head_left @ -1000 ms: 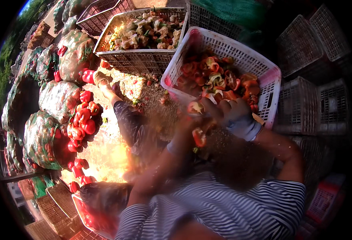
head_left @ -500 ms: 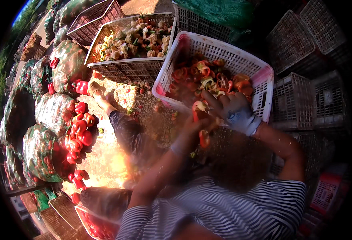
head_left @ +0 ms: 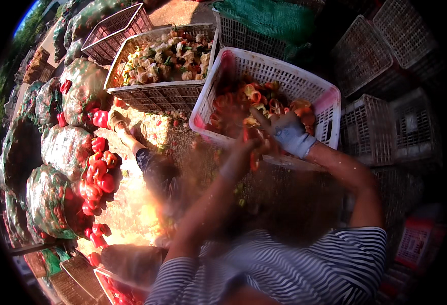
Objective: The person cores red bell peppers using a knife, placing the processed peppers into a crate and the discarded stems into a separate basket.
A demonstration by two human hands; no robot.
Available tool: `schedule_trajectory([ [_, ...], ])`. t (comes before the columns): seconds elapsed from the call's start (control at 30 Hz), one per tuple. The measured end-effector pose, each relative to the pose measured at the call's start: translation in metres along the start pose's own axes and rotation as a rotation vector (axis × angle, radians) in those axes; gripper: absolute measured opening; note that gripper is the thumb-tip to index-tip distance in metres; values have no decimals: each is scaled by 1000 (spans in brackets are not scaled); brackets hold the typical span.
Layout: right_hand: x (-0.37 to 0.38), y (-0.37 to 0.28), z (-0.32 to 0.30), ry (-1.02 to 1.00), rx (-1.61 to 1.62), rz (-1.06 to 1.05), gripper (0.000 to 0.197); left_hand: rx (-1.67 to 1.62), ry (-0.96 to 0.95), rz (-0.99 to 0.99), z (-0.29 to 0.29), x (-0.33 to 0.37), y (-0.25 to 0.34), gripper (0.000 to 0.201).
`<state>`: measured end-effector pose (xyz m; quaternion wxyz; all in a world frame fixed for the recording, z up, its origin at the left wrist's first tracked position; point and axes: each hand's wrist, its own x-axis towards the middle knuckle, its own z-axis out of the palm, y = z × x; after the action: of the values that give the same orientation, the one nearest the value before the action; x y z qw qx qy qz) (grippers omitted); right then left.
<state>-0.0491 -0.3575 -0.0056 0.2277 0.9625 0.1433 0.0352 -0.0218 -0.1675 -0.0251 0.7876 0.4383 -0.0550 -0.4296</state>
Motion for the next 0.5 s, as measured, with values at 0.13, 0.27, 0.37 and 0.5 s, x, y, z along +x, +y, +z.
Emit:
schedule_trajectory([
  [0.13,27,-10,-34,-249,94,48,82,28,45,81,-2,6,5,42],
  [0.27,18,26,-18,-455,178,133,84,13,3,105,-13,6,15,43],
  [0.37,9,34,-30,-226,1172,293,82,-68,-13,161,-1,1,19,47],
  [0.5,22,42,-64,-269,1897,460,81,-56,-26,143,-15,-1,16,48],
])
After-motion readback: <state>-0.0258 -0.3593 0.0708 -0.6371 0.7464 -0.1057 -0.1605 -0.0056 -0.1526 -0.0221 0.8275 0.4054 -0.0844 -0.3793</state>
